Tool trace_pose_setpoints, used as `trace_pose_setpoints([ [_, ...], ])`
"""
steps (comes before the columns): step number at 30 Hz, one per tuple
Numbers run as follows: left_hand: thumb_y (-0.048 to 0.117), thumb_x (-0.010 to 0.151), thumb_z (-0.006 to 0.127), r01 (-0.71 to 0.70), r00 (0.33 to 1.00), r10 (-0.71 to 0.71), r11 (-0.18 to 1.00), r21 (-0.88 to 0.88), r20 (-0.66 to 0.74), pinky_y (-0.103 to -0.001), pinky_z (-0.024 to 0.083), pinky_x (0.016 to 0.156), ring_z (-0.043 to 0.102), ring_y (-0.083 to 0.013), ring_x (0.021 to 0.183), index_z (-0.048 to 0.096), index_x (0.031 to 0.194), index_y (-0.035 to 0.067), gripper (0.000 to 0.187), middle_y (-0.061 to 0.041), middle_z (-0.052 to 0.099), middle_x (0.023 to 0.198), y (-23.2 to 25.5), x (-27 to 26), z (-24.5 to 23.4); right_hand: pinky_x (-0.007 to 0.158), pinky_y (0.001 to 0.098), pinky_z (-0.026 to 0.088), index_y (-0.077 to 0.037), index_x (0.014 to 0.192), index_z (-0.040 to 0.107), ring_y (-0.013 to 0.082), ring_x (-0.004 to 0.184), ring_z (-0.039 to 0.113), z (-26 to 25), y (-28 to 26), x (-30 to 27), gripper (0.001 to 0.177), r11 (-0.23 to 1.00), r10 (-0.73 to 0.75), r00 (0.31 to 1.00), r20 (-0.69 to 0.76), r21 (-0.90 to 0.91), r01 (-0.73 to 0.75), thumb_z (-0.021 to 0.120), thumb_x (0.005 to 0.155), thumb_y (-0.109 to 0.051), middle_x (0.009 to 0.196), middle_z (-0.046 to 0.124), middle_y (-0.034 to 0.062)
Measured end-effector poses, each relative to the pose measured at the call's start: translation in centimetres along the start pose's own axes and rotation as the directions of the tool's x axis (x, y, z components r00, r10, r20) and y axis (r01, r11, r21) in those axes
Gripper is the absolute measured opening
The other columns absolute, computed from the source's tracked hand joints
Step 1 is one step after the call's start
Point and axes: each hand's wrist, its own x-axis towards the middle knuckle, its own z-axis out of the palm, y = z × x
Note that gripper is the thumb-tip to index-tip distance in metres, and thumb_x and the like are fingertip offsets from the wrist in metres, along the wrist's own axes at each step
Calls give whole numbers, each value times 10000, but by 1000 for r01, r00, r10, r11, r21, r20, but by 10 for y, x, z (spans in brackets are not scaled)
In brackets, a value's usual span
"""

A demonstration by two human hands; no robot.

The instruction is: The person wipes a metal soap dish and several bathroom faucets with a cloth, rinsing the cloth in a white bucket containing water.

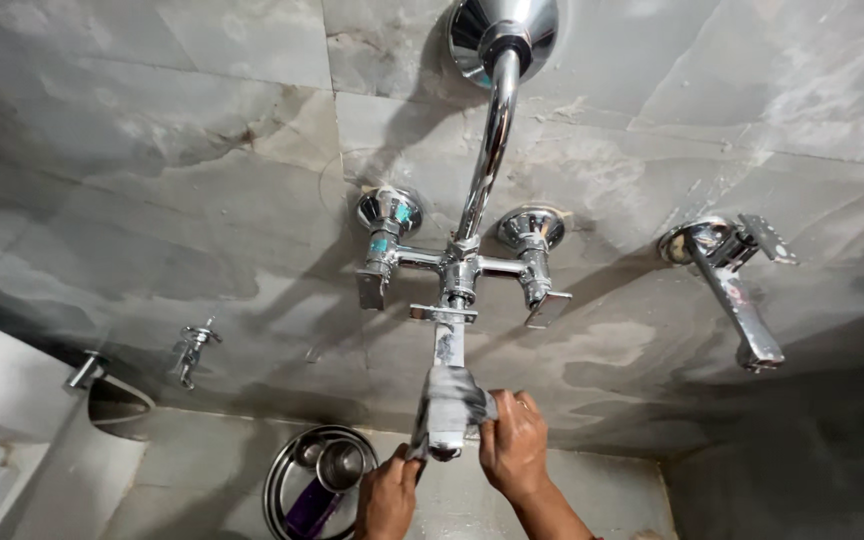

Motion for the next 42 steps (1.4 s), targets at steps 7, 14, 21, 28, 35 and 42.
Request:
trace_pose_setpoints([
  [7,57,883,590,-525,818,515,851,34,-258,-458,561,650,710,-392,780,641,985,22,119,-183,716,854,70,88,-67,619,469,514,12,1125,644,395,614,652,37,60,-124,402,989,139,986,89,-71,-133,745,800,-202,800,689,197],
  [14,232,966,599,-195,967,213,972,128,-143,-482,548,612,712,-397,719,669,1076,14,254,-181,736,829,36,41,-26,723,538,492,12,1100,612,445,778,606,23,23,5,255,994,76,997,22,-86,-74,635,894,-135,856,685,215],
  [21,262,982,539,-272,936,266,962,5,-232,-437,567,603,722,-367,747,681,1007,59,249,-182,740,871,68,104,-44,616,514,530,31,1178,606,415,710,661,49,44,-27,309,995,89,996,30,-38,-88,613,930,-152,915,709,250],
  [28,277,965,612,-426,867,423,903,48,-262,-412,570,562,718,-368,704,655,1068,6,293,-198,716,824,53,129,-30,681,540,535,-3,1295,562,448,774,673,52,57,-22,455,907,409,902,139,-174,-384,626,940,-280,881,704,267],
  [35,411,992,572,141,984,-165,948,285,61,-492,539,712,708,-392,837,697,1015,124,314,-158,754,899,-10,93,3,661,530,487,-23,1063,584,442,754,597,44,37,92,205,997,-64,997,-51,-50,62,618,866,-68,850,641,230],
  [42,107,886,636,-585,745,623,782,213,-239,-420,574,664,731,-331,766,684,1104,91,224,-159,752,946,81,199,-55,584,549,502,45,1296,524,456,635,643,94,99,-63,480,960,255,967,27,-124,-250,643,936,-249,749,682,267],
])
